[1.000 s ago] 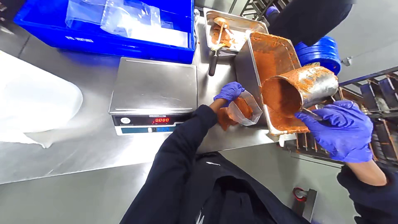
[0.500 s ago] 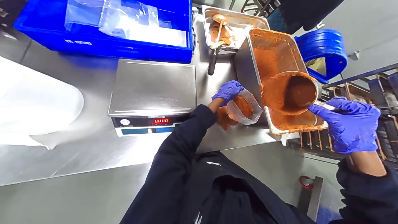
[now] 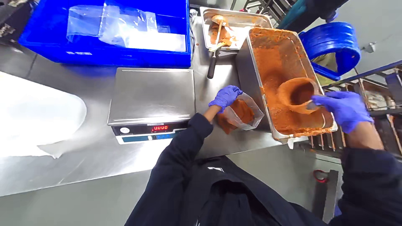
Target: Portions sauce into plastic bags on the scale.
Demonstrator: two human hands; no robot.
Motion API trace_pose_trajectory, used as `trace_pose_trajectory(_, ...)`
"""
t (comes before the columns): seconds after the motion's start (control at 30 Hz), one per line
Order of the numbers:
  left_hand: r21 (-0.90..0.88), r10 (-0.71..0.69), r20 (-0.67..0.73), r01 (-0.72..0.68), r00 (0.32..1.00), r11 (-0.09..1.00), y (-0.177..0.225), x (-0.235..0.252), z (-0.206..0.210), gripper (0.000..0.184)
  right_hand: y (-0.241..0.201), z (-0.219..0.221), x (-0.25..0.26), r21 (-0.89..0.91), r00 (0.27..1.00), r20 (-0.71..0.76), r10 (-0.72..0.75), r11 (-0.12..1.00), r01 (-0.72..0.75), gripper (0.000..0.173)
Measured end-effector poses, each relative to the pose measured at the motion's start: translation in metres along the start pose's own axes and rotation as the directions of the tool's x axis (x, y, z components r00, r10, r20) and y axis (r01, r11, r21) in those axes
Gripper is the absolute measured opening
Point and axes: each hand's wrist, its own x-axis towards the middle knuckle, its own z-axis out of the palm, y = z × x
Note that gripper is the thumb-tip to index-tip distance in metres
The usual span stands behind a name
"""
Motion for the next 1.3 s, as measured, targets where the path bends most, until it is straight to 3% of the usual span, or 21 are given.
trace_pose_trajectory(0.07, -0.018, -0.021, -0.005, 0.021, 1.0, 1.0, -0.005, 0.001, 0.0, 0.036, 0.001, 0.031, 0.026, -0.279, 0.969, 0.218, 0.113, 0.959, -0.049, 0.032)
trace_pose_trajectory(0.17, -0.019, -0.04, 0.005, 0.04, 0.999, 0.999, -0.007, -0.001, -0.003, 0.037, 0.025, 0.074, 0.055, -0.479, 0.85, 0.502, 0.158, 0.869, 0.121, 0.035)
trace_pose_trajectory(0.27, -0.028, -0.061, -0.006, 0.061, 0.998, 0.998, -0.011, -0.003, -0.007, 0.038, 0.011, 0.07, 0.037, -0.546, 0.899, 0.436, -0.042, 0.782, 0.302, 0.031)
trace_pose_trajectory(0.33, -0.05, -0.073, -0.024, 0.071, 0.997, 0.996, -0.015, -0.008, -0.007, 0.037, -0.006, 0.046, -0.007, -0.403, 0.905, 0.318, -0.281, 0.825, 0.397, 0.031)
trace_pose_trajectory(0.4, -0.083, -0.069, -0.04, 0.066, 0.997, 0.994, -0.019, -0.01, -0.007, 0.036, -0.011, 0.036, -0.059, -0.065, 0.861, 0.225, -0.456, 0.875, 0.48, 0.027)
trace_pose_trajectory(0.47, -0.078, -0.064, -0.042, 0.06, 0.997, 0.995, -0.02, -0.012, -0.008, 0.037, -0.004, 0.061, -0.11, 0.318, 0.856, 0.274, -0.439, 0.881, 0.351, 0.031)
trace_pose_trajectory(0.57, -0.058, -0.063, -0.016, 0.062, 0.998, 0.996, -0.022, -0.013, -0.007, 0.04, 0.021, 0.148, -0.161, 0.538, 0.917, 0.352, -0.186, 0.842, -0.036, 0.056)
trace_pose_trajectory(0.63, -0.085, -0.05, 0.01, 0.05, 0.999, 0.995, -0.022, -0.016, -0.006, 0.039, 0.025, 0.206, -0.17, 0.723, 0.941, 0.335, 0.038, 0.631, -0.283, 0.055)
trace_pose_trajectory(0.7, -0.172, -0.031, 0.055, 0.04, 0.998, 0.984, -0.02, -0.021, -0.007, 0.036, 0.009, 0.24, -0.164, 0.899, 0.937, 0.324, 0.132, 0.266, -0.348, 0.045)
trace_pose_trajectory(0.77, -0.325, -0.007, 0.077, 0.032, 0.997, 0.945, -0.014, -0.025, -0.007, 0.03, -0.017, 0.24, -0.157, 0.948, 0.936, 0.311, 0.163, 0.016, -0.318, 0.043)
trace_pose_trajectory(0.83, -0.475, 0.015, 0.041, 0.006, 0.999, 0.88, -0.003, -0.032, -0.014, 0.027, -0.043, 0.212, -0.159, 0.947, 0.935, 0.32, 0.156, -0.086, -0.31, 0.039)
trace_pose_trajectory(0.93, -0.7, 0.062, 0.035, -0.019, 0.997, 0.714, 0.004, -0.048, -0.035, 0.03, -0.054, 0.186, -0.175, 0.952, 0.95, 0.295, 0.104, -0.116, -0.283, 0.038)
trace_pose_trajectory(1.07, -0.833, -0.129, 0.117, 0.168, 0.985, 0.527, -0.017, -0.059, -0.04, 0.049, -0.035, 0.202, -0.173, 0.959, 0.952, 0.283, 0.115, -0.053, -0.279, 0.038)
trace_pose_trajectory(1.17, -0.816, -0.185, 0.18, 0.252, 0.966, 0.521, -0.044, -0.056, -0.02, 0.055, -0.013, 0.232, -0.172, 0.928, 0.918, 0.371, 0.143, -0.008, -0.374, 0.027)
trace_pose_trajectory(1.3, -0.77, -0.018, 0.249, 0.209, 0.968, 0.603, -0.075, -0.046, -0.024, 0.069, -0.012, 0.241, -0.174, 0.891, 0.884, 0.428, 0.185, 0.076, -0.448, 0.021)
